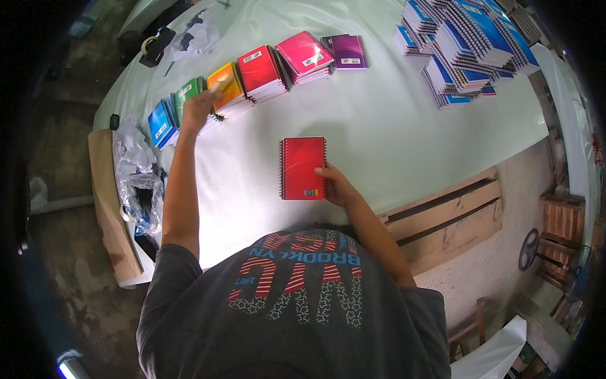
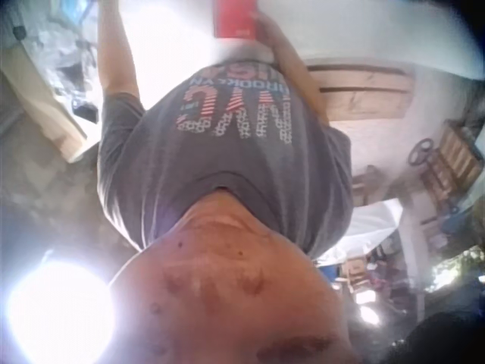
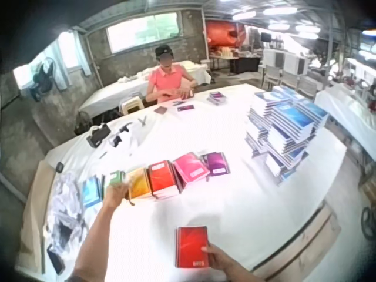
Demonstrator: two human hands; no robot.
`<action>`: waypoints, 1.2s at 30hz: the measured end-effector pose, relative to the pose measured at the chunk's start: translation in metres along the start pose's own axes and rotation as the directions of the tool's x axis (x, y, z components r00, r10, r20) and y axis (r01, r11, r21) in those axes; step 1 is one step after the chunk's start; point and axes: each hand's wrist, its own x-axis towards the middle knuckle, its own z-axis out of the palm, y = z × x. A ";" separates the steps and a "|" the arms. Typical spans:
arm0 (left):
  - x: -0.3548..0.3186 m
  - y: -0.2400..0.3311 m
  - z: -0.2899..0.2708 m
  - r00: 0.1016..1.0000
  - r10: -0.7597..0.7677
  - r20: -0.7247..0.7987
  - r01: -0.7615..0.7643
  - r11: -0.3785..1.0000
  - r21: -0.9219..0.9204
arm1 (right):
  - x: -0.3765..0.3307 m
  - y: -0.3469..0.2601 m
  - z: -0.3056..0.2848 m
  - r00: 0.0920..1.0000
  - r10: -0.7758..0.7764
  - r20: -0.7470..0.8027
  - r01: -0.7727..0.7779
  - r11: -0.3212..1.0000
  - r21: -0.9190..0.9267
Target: The person sorts notebooks of different colors and sizes into stacks on a large table, picking up notebooks one at a time and placing them onto the corresponding stacks.
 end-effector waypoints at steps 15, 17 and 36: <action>-0.086 0.075 0.062 0.779 0.611 0.143 -0.624 0.777 0.080 | -0.001 0.006 -0.009 0.998 -0.004 0.058 0.008 0.996 -0.084; -0.054 0.046 0.040 0.911 0.372 -0.177 -0.345 0.924 0.166 | -0.001 0.005 -0.014 0.999 0.030 0.041 -0.029 1.000 -0.008; -0.061 0.035 -0.009 0.811 0.243 -0.532 -0.101 0.954 0.281 | -0.001 0.001 -0.011 0.989 -0.044 0.143 0.035 0.997 0.068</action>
